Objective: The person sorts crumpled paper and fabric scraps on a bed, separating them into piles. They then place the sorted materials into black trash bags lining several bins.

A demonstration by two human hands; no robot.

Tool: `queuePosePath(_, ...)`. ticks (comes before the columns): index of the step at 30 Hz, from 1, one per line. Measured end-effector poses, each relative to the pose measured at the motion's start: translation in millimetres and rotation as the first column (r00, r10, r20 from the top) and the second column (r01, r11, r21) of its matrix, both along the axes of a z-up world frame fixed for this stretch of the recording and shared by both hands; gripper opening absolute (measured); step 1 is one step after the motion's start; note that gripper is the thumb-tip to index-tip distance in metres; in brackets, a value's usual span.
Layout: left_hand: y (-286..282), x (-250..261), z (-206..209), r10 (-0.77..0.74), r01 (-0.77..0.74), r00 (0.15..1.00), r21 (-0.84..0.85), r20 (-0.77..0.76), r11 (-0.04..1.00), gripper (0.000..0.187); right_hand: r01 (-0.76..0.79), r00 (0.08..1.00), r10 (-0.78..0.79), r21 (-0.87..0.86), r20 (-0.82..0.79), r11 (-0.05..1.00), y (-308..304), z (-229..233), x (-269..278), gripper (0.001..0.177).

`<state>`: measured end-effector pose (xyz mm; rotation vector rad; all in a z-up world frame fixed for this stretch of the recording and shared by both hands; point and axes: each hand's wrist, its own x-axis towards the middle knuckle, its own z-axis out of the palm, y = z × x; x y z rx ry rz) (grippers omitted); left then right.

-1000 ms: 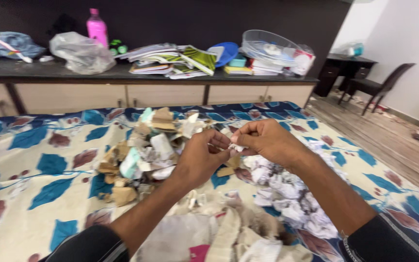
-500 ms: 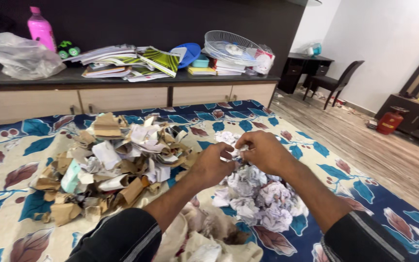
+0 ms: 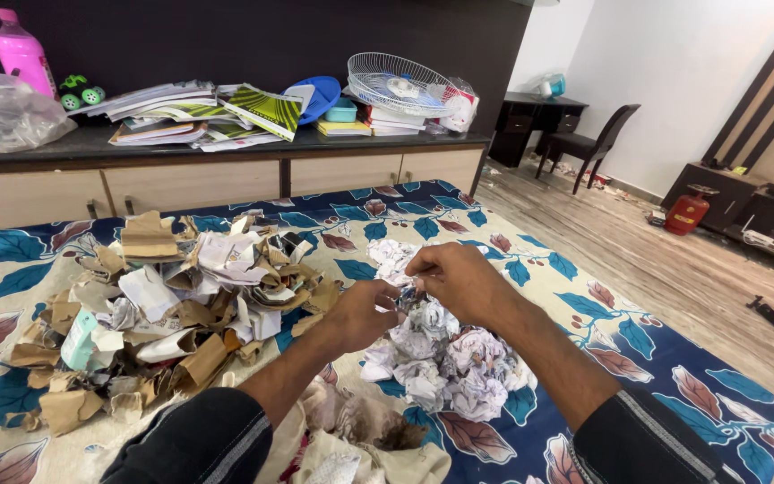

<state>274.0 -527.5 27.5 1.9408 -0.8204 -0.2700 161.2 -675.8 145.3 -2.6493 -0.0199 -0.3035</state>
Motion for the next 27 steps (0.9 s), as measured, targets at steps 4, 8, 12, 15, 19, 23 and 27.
queuePosePath(4, 0, 6, -7, -0.023, 0.024, 0.999, -0.031, 0.024, 0.999, 0.044, -0.021, 0.999, 0.021, -0.027, 0.026, 0.999, 5, 2, -2, 0.024)
queuePosePath(8, 10, 7, -6, -0.020, 0.044, 0.983, -0.122, 0.185, 0.992, 0.035, -0.074, 0.997, 0.073, 0.033, 0.037, 0.997, 15, 3, -1, 0.025)
queuePosePath(12, 41, -5, 12, 0.043, -0.008, 0.965, -0.134, 0.260, 0.991, 0.027, -0.167, 0.983, 0.159, 0.098, 0.089, 0.981, 38, 3, -1, 0.022)
queuePosePath(15, 73, -22, 33, 0.104, -0.083, 0.985, -0.151, 0.139, 0.985, 0.026, -0.230, 0.971, 0.218, 0.124, 0.101, 0.965, 65, 8, -1, 0.020)
queuePosePath(19, 127, -43, 55, 0.230, -0.196, 0.953, -0.177, 0.199, 0.965, 0.024, -0.276, 0.961, 0.268, 0.177, 0.066, 0.945, 109, 17, -8, 0.020)
queuePosePath(23, 191, -71, 63, 0.333, -0.262, 0.930, -0.350, 0.159, 0.899, 0.021, -0.388, 0.922, 0.382, 0.157, 0.063, 0.908, 163, 24, -16, 0.021)
queuePosePath(27, 260, -105, 72, 0.513, -0.441, 0.840, -0.327, 0.178, 0.836, 0.020, -0.588, 0.805, 0.576, 0.062, 0.138, 0.807, 221, 28, -26, 0.023)
